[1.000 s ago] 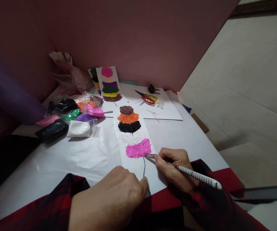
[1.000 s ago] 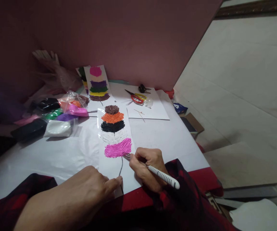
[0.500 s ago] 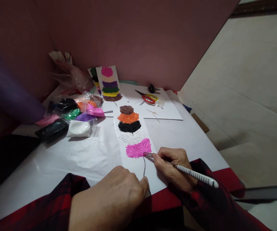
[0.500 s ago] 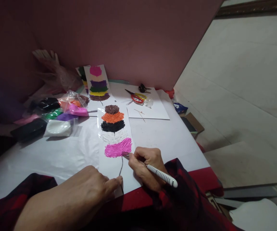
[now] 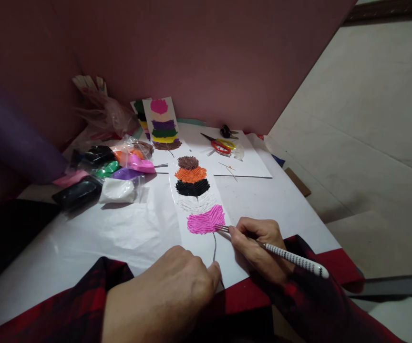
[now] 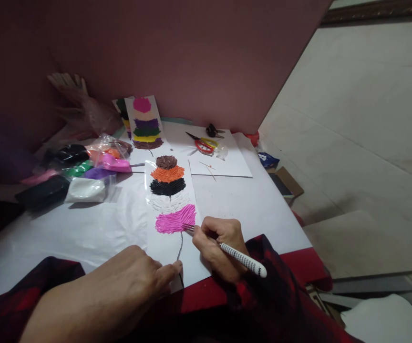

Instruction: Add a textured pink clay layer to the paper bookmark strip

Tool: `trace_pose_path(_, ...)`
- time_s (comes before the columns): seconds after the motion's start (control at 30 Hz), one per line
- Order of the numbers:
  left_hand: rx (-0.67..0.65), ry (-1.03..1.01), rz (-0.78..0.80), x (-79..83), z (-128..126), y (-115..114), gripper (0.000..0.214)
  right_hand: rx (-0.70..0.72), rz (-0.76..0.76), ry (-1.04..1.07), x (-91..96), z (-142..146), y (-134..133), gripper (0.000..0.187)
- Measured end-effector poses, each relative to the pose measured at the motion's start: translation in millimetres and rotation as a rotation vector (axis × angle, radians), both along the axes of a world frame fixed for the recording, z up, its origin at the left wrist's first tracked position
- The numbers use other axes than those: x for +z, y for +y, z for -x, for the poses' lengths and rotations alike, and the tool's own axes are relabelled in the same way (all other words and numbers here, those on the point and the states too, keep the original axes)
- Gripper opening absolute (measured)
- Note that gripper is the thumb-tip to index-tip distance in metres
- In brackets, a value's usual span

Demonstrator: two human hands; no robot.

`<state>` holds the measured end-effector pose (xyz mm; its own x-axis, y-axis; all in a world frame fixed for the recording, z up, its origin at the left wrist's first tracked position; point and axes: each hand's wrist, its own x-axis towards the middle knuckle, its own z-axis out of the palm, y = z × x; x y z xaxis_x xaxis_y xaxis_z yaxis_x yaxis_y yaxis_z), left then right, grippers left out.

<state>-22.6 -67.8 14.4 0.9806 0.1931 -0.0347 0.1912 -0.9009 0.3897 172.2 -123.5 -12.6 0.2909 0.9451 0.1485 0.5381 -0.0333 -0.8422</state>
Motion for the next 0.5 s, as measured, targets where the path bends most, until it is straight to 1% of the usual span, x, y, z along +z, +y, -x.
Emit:
trace_pose_path(0.2,0.005,0.006,-0.024,0.4,-0.4,0.5,0.014,0.004,0.026,0.065,1.6,-0.9,-1.1,0.037)
trace_pose_path(0.4,0.004,-0.016,-0.025,-1.1,-0.4,0.7,0.015,0.045,0.006,0.023,4.9,-2.0,-0.6,0.038)
trace_pose_path(0.5,0.003,-0.026,-0.038,-1.6,-0.4,0.4,0.016,0.045,-0.010,0.020,4.0,-2.0,-0.4,0.038)
